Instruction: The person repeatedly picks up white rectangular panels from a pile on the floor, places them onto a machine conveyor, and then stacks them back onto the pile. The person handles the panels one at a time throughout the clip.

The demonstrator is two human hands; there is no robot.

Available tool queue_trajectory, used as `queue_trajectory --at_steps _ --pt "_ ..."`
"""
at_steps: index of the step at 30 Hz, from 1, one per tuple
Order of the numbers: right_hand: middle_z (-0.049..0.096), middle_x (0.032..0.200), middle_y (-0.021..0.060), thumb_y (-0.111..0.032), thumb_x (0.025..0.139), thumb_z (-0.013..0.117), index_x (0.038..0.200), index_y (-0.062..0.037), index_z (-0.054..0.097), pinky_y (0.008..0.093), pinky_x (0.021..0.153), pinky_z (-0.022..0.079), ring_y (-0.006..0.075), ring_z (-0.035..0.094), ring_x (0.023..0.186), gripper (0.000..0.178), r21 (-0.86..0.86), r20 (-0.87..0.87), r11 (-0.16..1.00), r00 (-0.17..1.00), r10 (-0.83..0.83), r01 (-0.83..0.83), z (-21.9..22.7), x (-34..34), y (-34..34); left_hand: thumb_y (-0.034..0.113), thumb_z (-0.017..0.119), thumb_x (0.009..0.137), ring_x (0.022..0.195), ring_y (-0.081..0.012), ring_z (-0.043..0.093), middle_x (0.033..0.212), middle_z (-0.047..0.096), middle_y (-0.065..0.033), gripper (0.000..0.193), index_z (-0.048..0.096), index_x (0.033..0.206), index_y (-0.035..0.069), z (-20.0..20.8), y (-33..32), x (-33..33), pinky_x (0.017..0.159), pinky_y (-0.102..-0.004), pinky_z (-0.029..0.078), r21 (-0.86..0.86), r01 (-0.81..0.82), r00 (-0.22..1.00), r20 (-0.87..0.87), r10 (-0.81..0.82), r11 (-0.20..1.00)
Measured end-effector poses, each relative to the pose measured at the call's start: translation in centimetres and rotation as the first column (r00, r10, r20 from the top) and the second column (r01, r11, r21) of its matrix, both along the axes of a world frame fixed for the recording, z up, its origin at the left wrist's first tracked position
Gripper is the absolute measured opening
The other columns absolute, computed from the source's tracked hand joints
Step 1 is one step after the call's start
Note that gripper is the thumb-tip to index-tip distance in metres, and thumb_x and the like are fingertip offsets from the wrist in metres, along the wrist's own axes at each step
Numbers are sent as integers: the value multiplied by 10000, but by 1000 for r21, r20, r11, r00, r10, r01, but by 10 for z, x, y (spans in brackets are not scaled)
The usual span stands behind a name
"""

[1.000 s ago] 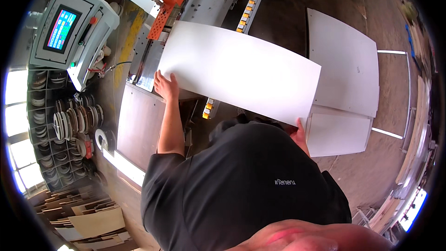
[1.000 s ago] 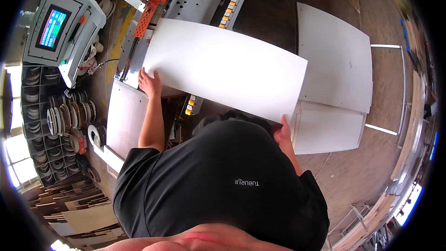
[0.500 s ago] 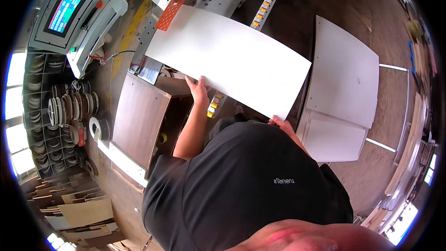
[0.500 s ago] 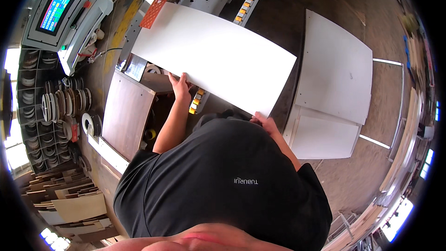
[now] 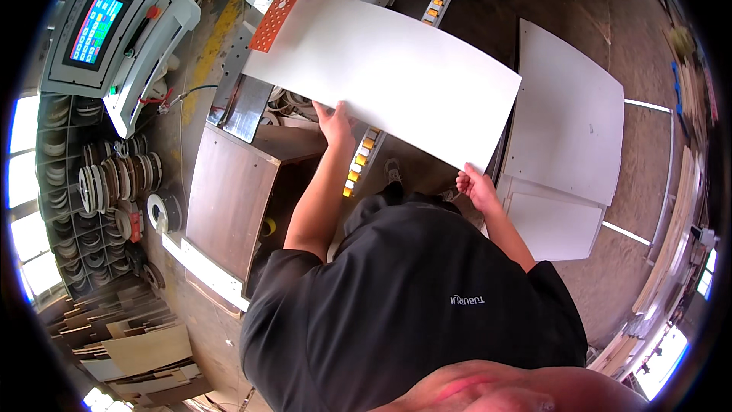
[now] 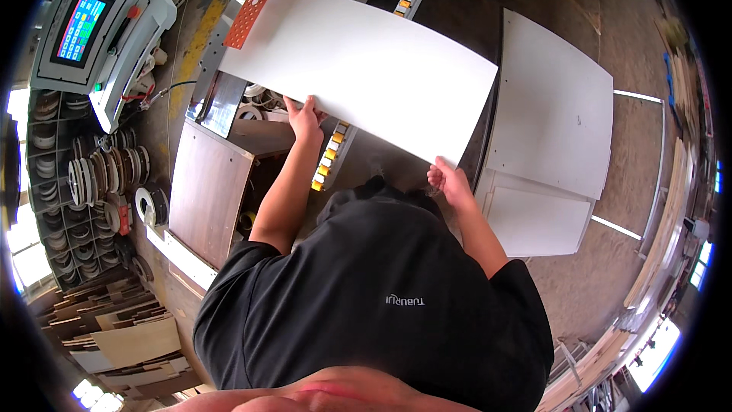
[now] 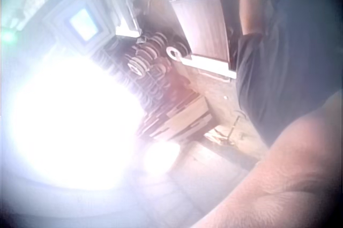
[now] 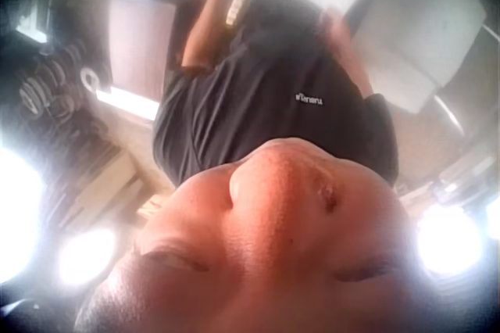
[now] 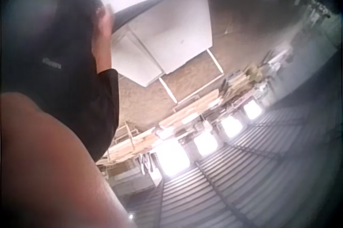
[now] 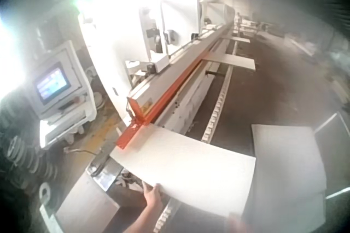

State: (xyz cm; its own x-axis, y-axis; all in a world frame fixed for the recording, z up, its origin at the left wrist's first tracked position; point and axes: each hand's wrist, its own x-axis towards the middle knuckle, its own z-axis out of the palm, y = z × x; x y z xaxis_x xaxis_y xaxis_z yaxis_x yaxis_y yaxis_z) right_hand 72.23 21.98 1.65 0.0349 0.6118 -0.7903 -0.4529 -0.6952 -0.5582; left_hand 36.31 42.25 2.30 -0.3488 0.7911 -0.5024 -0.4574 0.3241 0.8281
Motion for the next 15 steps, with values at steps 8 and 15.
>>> queue_trajectory --at_steps 8,15 --pt "701 846 56 -395 959 711 980 -42 665 280 697 544 140 661 742 357 61 -78 979 979 -190 195 -3 19 51 70 579 994 746 -199 648 1056 623 -76 835 81 1629 284 -3 58 17 637 -346 564 -72 139 990 0 -140 988" --pt "730 941 48 -386 999 630 1071 -48 692 258 718 518 109 665 798 351 121 215 989 975 57 -84 -21 48 -15 100 597 983 684 -141 602 946 663 -91 394 523 1361 14 18 4 96 632 -302 530 95 543 840 -67 -538 835"
